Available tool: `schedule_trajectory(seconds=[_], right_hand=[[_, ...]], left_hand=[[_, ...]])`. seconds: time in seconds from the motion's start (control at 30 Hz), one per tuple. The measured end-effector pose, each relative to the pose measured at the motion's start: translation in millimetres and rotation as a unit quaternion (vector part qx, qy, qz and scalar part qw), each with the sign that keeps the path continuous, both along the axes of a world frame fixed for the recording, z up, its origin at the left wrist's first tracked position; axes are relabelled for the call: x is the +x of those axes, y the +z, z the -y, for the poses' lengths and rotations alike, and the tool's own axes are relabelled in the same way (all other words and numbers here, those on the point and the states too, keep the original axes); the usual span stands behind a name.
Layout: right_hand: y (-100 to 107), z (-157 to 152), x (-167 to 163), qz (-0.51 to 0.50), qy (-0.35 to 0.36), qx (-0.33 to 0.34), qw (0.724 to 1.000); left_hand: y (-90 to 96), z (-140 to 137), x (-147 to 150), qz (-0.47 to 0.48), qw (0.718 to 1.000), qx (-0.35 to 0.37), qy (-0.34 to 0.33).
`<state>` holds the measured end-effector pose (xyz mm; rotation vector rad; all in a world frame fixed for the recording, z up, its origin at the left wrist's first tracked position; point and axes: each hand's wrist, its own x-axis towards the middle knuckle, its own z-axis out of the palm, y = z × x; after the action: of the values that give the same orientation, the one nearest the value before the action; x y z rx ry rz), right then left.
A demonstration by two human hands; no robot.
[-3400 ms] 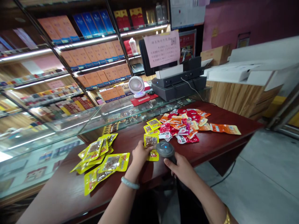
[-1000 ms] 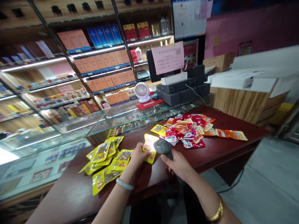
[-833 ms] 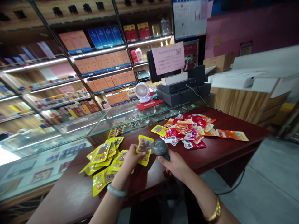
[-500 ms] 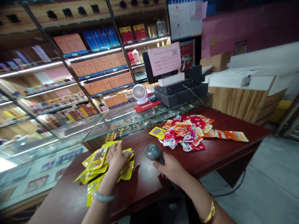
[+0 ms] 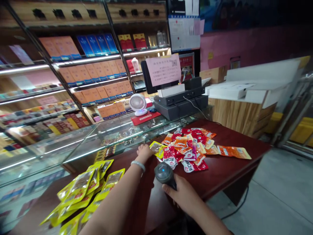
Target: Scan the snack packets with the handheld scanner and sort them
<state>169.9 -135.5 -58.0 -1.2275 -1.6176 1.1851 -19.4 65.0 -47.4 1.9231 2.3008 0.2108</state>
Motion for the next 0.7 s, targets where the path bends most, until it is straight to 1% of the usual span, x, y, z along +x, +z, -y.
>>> schedule_trajectory(seconds=[0.1,0.17,0.23,0.3,0.37,0.43,0.53,0.6,0.7], right_hand=[[-6,-1,3,-0.003,-0.004,-0.029,1.0],[-7,-1,3,-0.002,-0.005,-0.042,0.999],[-6,1,3,-0.001,-0.007,-0.04,0.999],[-3,4,2,-0.001,-0.006,-0.032,0.999],[2,6,-1,-0.006,-0.006,-0.023,1.0],[8,6,-7,-0.016,-0.009,-0.009,1.0],[20,5,-24,-0.046,-0.011,0.018,0.999],[29,4,-38,-0.06,0.008,0.014,0.998],[39,4,-58,-0.058,0.033,0.022,0.998]], left_hand=[[-4.4,-3,-1,0.026,1.0,-0.018,-0.004],[-7.3,1,-5,0.056,0.998,-0.007,-0.003],[-9.7,7,-13,0.115,0.993,0.024,-0.002],[-10.0,17,-23,0.206,0.977,0.062,-0.01],[-6.7,33,-34,0.28,0.954,0.101,-0.027],[0.5,54,-44,0.303,0.943,0.132,-0.047],[14.7,93,-57,0.293,0.942,0.154,-0.057],[22.3,118,-66,0.288,0.942,0.164,-0.053],[25.5,146,-78,0.283,0.942,0.177,-0.043]])
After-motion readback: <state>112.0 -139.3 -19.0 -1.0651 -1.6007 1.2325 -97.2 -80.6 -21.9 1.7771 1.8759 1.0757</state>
